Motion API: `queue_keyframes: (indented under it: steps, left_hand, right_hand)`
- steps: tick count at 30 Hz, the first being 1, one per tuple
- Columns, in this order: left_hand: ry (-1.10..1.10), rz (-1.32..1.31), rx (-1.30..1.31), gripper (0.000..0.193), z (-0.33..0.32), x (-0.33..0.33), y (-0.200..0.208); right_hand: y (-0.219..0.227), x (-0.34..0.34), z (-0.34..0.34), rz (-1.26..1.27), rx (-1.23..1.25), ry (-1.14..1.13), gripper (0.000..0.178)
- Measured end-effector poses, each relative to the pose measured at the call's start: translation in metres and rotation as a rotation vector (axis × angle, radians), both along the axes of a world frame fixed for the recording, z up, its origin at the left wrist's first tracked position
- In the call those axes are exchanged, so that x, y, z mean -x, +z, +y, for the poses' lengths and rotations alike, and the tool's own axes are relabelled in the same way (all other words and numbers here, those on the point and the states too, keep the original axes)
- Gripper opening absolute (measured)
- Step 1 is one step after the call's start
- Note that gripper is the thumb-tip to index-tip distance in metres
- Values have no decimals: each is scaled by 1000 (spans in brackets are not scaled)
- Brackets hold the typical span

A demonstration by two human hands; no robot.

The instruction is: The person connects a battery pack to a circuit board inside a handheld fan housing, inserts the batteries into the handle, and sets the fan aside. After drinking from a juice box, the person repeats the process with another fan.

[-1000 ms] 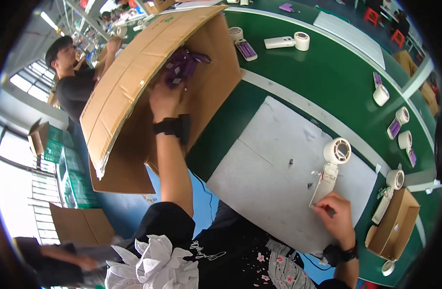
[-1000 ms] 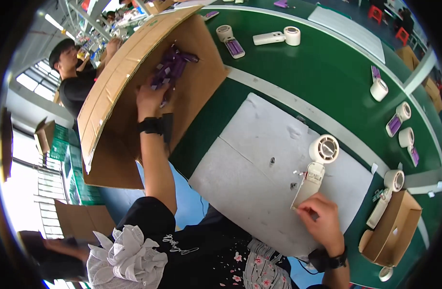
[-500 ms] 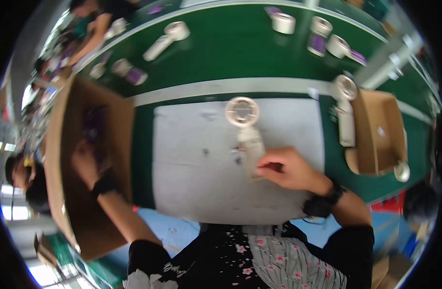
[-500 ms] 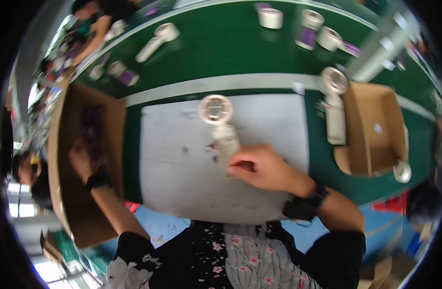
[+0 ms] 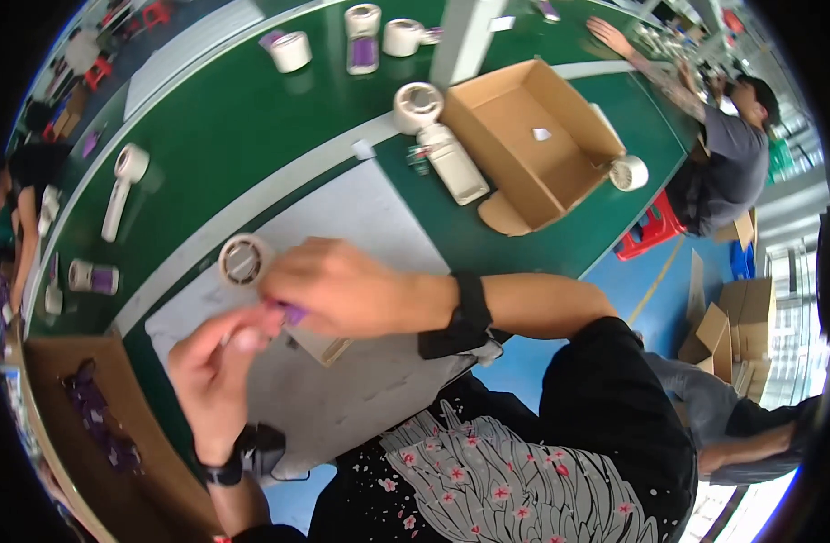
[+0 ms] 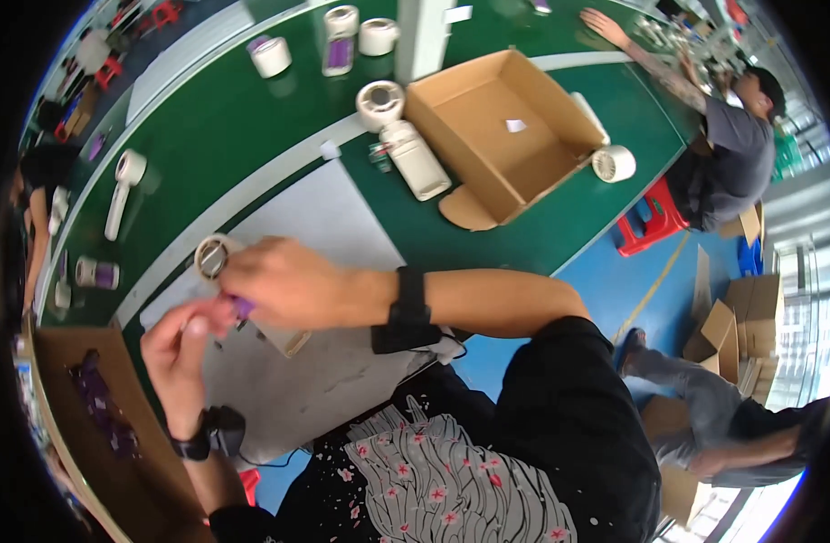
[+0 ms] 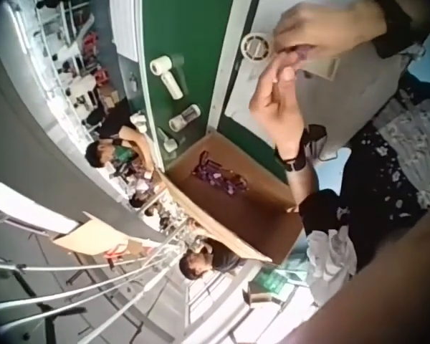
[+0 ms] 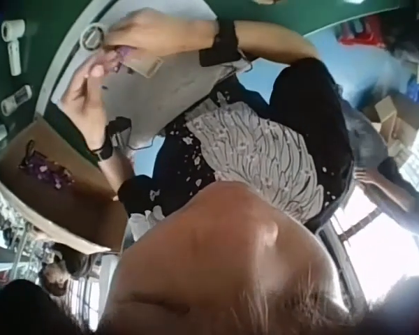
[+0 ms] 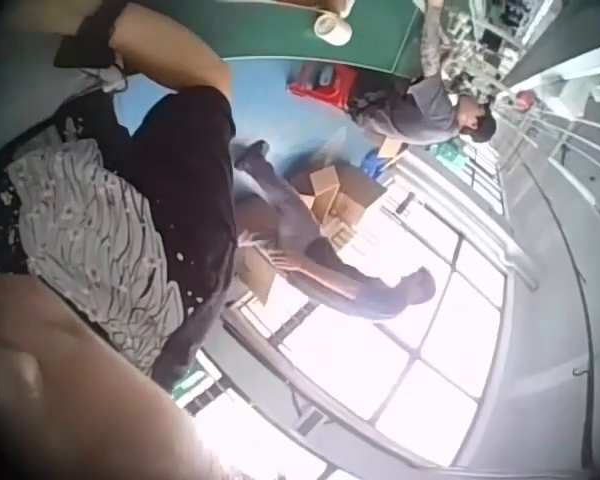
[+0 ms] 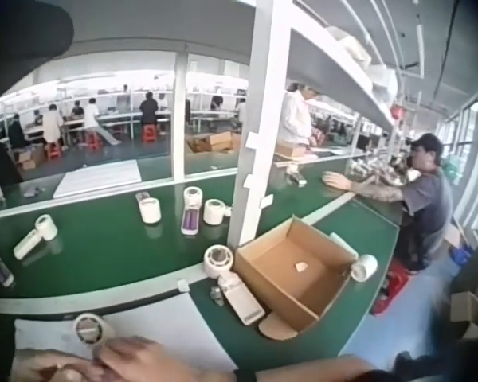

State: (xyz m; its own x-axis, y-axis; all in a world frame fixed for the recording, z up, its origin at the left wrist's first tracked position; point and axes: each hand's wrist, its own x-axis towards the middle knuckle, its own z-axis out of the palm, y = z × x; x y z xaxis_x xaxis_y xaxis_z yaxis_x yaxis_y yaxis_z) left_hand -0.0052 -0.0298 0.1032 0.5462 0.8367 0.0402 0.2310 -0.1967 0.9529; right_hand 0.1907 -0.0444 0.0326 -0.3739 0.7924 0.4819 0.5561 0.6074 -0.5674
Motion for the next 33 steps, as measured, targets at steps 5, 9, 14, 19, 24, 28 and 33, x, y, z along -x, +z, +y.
queue_keyframes:
  steps: [5,9,14,19,24,28,33]
  left_hand:
    - [172,334,-366,49,7,-7,-47]
    - [88,233,-214,54,3,-8,-66]
    - [-60,223,-201,54,19,-12,-68]
    - [-116,34,-28,42,30,8,-83]
    - [-114,-70,67,25,35,13,-89]
    - [-150,-11,-63,24,32,13,-85]
    - [-138,-66,-166,27,30,11,-89]
  right_hand:
    - [-19,-16,0,303,229,-256,21]
    - [-19,-18,0,260,326,-295,18]
    - [-20,-12,2,236,176,-121,24]
    - [-19,-10,0,126,149,-94,27]
    - [-13,-5,1,57,44,-40,27]
    - [-16,0,-1,22,63,-10,28]
    - [-19,6,-1,10,80,-47,30]
